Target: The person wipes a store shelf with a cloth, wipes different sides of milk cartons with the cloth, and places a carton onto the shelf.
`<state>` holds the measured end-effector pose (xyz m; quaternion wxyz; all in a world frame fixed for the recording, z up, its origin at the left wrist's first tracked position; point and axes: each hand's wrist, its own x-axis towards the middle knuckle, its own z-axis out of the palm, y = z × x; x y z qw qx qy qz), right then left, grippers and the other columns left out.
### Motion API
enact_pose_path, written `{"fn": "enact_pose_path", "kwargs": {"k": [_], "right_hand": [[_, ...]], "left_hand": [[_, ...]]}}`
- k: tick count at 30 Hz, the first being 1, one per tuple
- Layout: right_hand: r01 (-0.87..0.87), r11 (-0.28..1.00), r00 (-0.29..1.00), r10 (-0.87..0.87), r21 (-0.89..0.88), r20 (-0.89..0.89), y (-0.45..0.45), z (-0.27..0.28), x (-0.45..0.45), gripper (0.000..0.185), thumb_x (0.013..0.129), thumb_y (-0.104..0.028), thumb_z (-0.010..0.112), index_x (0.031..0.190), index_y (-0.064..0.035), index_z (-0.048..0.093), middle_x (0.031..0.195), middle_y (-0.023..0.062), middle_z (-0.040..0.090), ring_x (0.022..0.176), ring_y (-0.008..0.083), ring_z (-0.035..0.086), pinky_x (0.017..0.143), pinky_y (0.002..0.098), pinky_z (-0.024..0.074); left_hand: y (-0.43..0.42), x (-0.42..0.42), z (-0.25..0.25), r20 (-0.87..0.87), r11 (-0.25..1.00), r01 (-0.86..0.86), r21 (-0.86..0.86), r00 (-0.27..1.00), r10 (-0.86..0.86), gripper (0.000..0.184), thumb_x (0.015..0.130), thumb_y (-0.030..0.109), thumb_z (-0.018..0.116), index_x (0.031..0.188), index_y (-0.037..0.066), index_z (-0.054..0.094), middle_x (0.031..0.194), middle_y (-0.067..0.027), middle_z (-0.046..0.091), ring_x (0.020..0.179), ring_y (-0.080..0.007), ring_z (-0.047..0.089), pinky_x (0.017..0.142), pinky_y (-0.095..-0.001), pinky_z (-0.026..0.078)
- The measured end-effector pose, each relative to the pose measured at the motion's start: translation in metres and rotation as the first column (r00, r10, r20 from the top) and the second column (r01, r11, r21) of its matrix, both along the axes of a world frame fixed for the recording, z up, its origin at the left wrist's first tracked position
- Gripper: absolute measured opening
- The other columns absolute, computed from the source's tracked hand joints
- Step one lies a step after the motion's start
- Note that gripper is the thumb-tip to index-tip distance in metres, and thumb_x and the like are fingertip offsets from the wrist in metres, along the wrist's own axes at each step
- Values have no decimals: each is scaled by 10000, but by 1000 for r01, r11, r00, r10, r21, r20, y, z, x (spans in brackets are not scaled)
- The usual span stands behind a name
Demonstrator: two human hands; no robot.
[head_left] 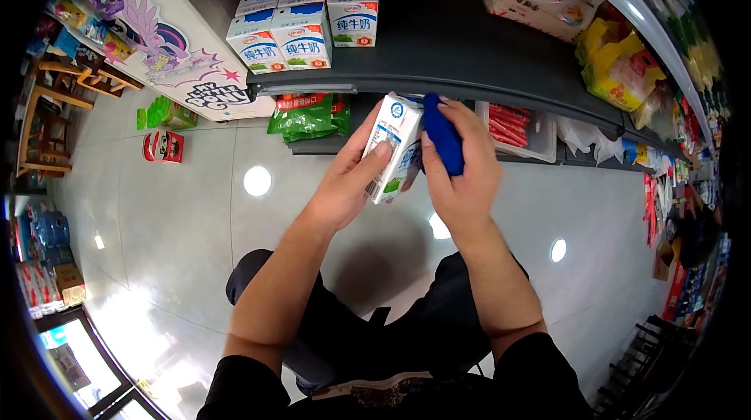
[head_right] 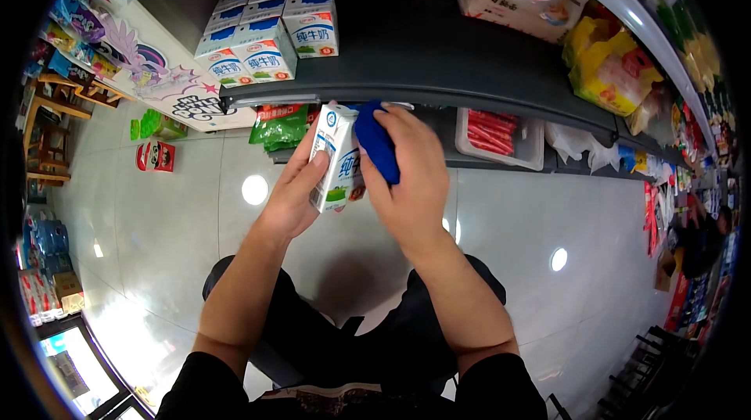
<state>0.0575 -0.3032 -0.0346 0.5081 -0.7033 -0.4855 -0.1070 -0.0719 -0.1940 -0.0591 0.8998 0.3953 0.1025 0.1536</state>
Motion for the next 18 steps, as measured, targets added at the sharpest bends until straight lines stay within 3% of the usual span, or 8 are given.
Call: {"fn": "enact_pose_path", "kwargs": {"k": [1, 2, 3, 6, 12, 15, 18], "right_hand": [[-19, 998, 999, 17, -59, -43, 1, 0, -3, 429, 816, -80, 692, 1220, 20, 590, 1281, 224, 587, 1132, 375, 601, 959, 396, 477], [-8, 998, 999, 5, -67, -50, 2, -2, -7, 449, 821, -88, 691, 1241, 24, 580, 1302, 233, 571, 1151, 378, 594, 964, 398, 478], [3, 997, 998, -7, -74, -57, 5, -5, -12, 468, 826, -95, 689, 1262, 28, 569, 1323, 241, 555, 1171, 382, 586, 970, 399, 478], [-18, 994, 997, 10, -105, -78, 7, -10, -19, 524, 841, -125, 685, 1315, 40, 534, 1369, 267, 509, 1235, 394, 544, 989, 409, 473], [-186, 969, 980, 172, -165, -98, 4, -12, -43, 507, 869, -134, 655, 1315, 64, 518, 1384, 292, 482, 1298, 411, 481, 1045, 429, 419], [-174, 979, 940, 133, -108, -314, 6, -6, -37, 506, 897, -150, 631, 1326, 81, 494, 1395, 300, 468, 1312, 428, 458, 1050, 438, 411], [-180, 984, 868, 149, -20, -474, 7, -13, -28, 509, 928, -164, 602, 1354, 79, 464, 1412, 298, 450, 1320, 435, 443, 1053, 419, 406]], "left_hand": [[-3, 4, 3, -11, 999, -50, 14, 999, 50, 637, 1028, 260, 479, 1566, 163, 152, 1357, -36, 503, 1115, -112, 536, 812, -276, 501], [-5, 7, 4, -22, 995, -99, 27, 995, 100, 636, 1032, 259, 472, 1567, 160, 142, 1356, -32, 500, 1122, -107, 527, 831, -275, 494], [-4, 8, 3, -43, 990, -115, 83, 992, 118, 639, 1037, 254, 461, 1570, 159, 120, 1406, -43, 464, 1195, -113, 483, 960, -276, 433], [-7, 10, 5, -57, 967, -198, 162, 976, 209, 650, 1037, 251, 463, 1572, 162, 105, 1469, -60, 403, 1270, -131, 429, 1065, -280, 339], [7, 4, 13, -47, 958, -267, 104, 961, 273, 664, 1037, 235, 457, 1574, 162, 74, 1513, -82, 338, 1320, -150, 380, 1092, -286, 305], [-1, 5, 6, -25, 917, -282, 282, 953, 301, 673, 1035, 232, 462, 1572, 138, 68, 1515, -86, 330, 1316, -154, 380, 1090, -283, 303], [-8, 8, 4, 8, 919, -266, 292, 961, 276, 678, 1033, 228, 464, 1569, 115, 65, 1508, -102, 340, 1319, -164, 378, 1091, -282, 299]]}}
